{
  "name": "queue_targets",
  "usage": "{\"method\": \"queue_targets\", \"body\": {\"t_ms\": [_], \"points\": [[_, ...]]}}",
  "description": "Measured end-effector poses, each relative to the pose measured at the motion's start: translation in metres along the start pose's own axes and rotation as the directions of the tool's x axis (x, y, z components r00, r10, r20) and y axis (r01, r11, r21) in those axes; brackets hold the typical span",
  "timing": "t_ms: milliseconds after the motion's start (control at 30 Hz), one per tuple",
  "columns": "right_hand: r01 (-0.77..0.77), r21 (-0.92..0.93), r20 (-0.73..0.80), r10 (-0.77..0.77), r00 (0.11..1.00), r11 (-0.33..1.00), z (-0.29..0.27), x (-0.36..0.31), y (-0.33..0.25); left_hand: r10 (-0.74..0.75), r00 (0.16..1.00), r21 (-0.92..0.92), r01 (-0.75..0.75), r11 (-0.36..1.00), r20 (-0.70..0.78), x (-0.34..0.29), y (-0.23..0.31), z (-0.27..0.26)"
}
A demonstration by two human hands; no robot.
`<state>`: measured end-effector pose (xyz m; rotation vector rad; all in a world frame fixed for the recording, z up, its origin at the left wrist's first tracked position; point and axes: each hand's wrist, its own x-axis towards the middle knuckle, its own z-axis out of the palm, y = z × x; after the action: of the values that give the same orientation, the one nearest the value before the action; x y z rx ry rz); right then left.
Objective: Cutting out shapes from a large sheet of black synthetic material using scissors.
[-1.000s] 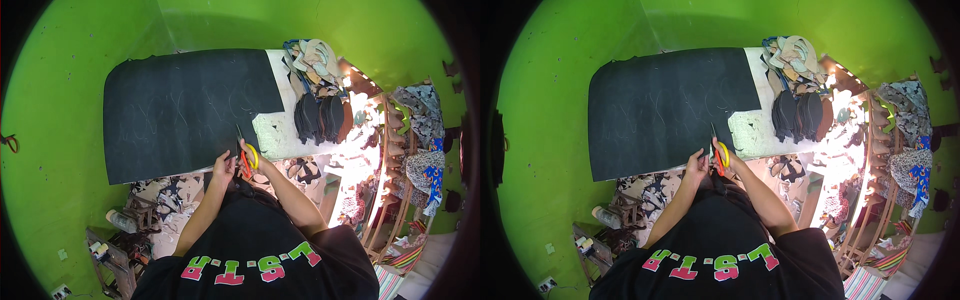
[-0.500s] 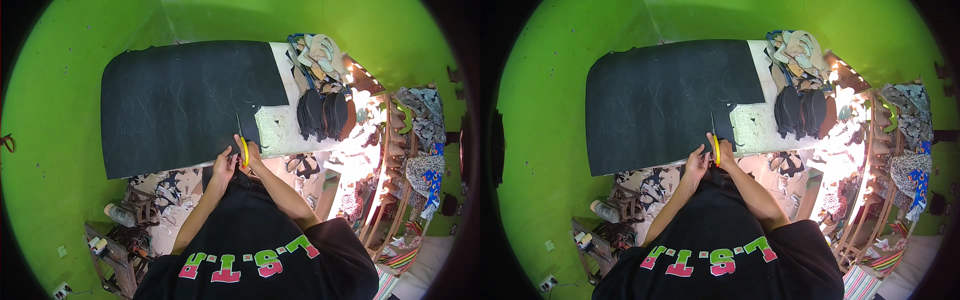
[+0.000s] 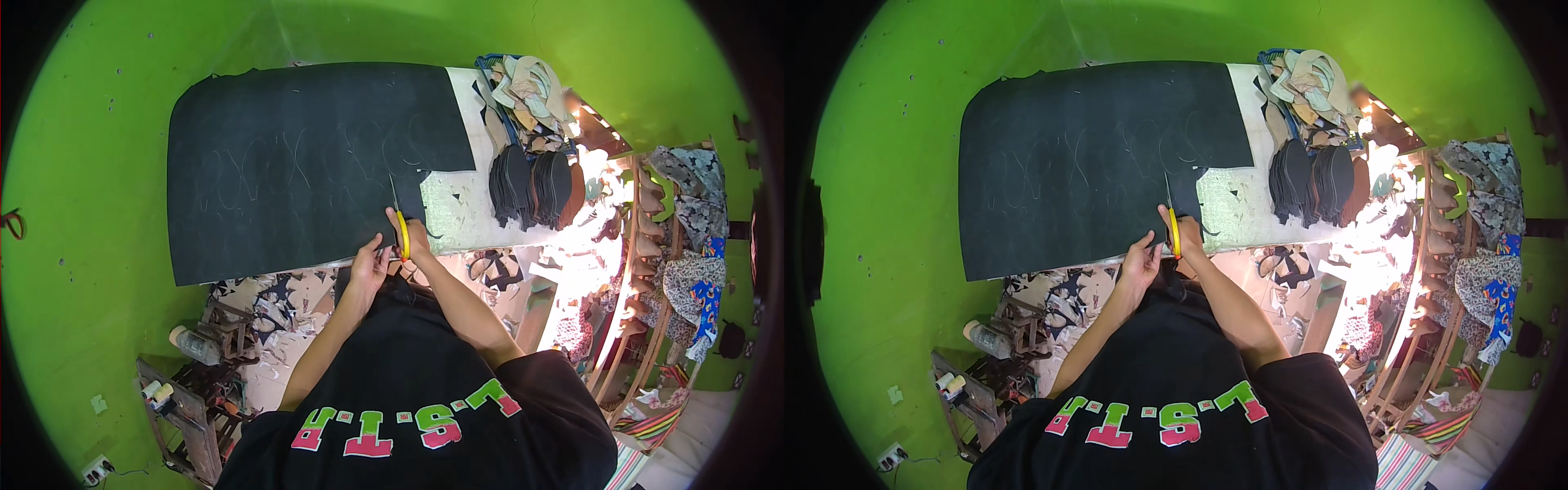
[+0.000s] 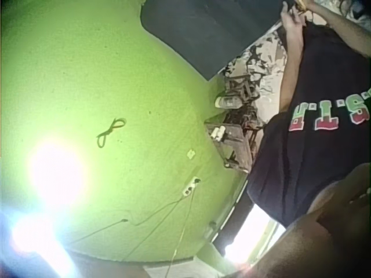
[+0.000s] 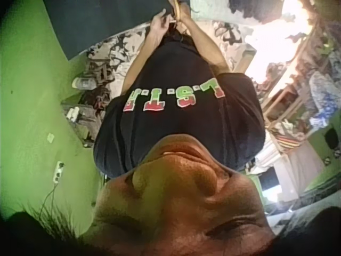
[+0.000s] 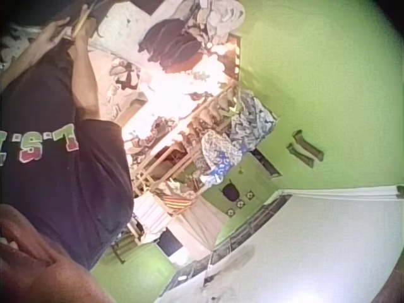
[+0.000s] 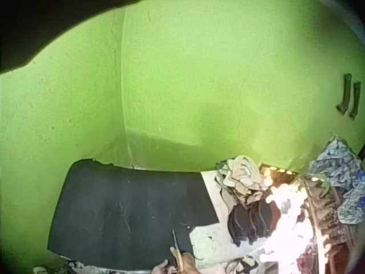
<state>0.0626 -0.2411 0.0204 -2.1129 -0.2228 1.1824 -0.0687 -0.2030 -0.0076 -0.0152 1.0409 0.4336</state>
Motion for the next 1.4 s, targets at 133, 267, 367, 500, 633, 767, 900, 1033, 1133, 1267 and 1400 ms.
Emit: {"method": "queue_targets", "body": {"t_ms": [133,267,367,500,633,767,900,1033,1133,1267,1400], "points": [[0.010,-0.008,-0.019,-0.010,1.000,1.000,0.002,0.000,0.005,-0.012,1.000,-0.016,0.012,1.000,0.029,-0.002,0.000,0.000],[-0.113,0.021,0.042,0.112,0.993,0.993,-0.003,0.002,0.005,-0.051,0.997,-0.068,0.054,0.996,0.050,0.002,-0.003,-0.004],[-0.124,0.112,0.172,0.104,0.980,0.986,-0.009,0.006,0.010,-0.111,0.985,-0.048,0.118,0.992,0.133,0.011,-0.003,-0.008],[-0.106,0.049,0.344,0.083,0.935,0.993,-0.041,-0.023,0.040,-0.106,0.994,0.002,0.106,0.994,0.025,-0.001,-0.017,-0.006],[-0.030,-0.098,0.288,0.057,0.956,0.995,-0.098,-0.029,0.072,-0.020,0.999,0.313,0.011,0.950,0.025,-0.015,-0.046,0.013],[-0.018,-0.108,0.245,0.044,0.969,0.994,-0.135,-0.020,0.067,-0.024,0.983,0.344,0.087,0.935,-0.181,0.003,-0.056,0.033],[0.020,-0.111,0.304,0.014,0.953,0.994,-0.164,0.001,0.058,0.064,0.912,0.333,0.082,0.939,-0.405,0.025,-0.065,0.039],[0.060,-0.131,0.352,-0.010,0.936,0.990,-0.179,0.018,0.036,0.006,0.935,-0.027,-0.016,1.000,-0.355,0.033,-0.075,0.032],[0.065,-0.316,0.402,0.071,0.913,0.946,-0.194,0.035,0.013,0.001,0.959,-0.053,-0.017,0.998,-0.282,0.022,-0.078,0.031],[0.199,-0.457,0.513,0.075,0.855,0.867,-0.211,0.074,-0.011,-0.060,0.971,-0.343,-0.024,0.939,-0.231,-0.014,-0.071,0.067],[0.327,-0.589,0.582,0.107,0.806,0.739,-0.224,0.105,-0.051,-0.135,0.982,-0.151,0.154,0.977,0.129,-0.026,-0.013,0.079]]}}
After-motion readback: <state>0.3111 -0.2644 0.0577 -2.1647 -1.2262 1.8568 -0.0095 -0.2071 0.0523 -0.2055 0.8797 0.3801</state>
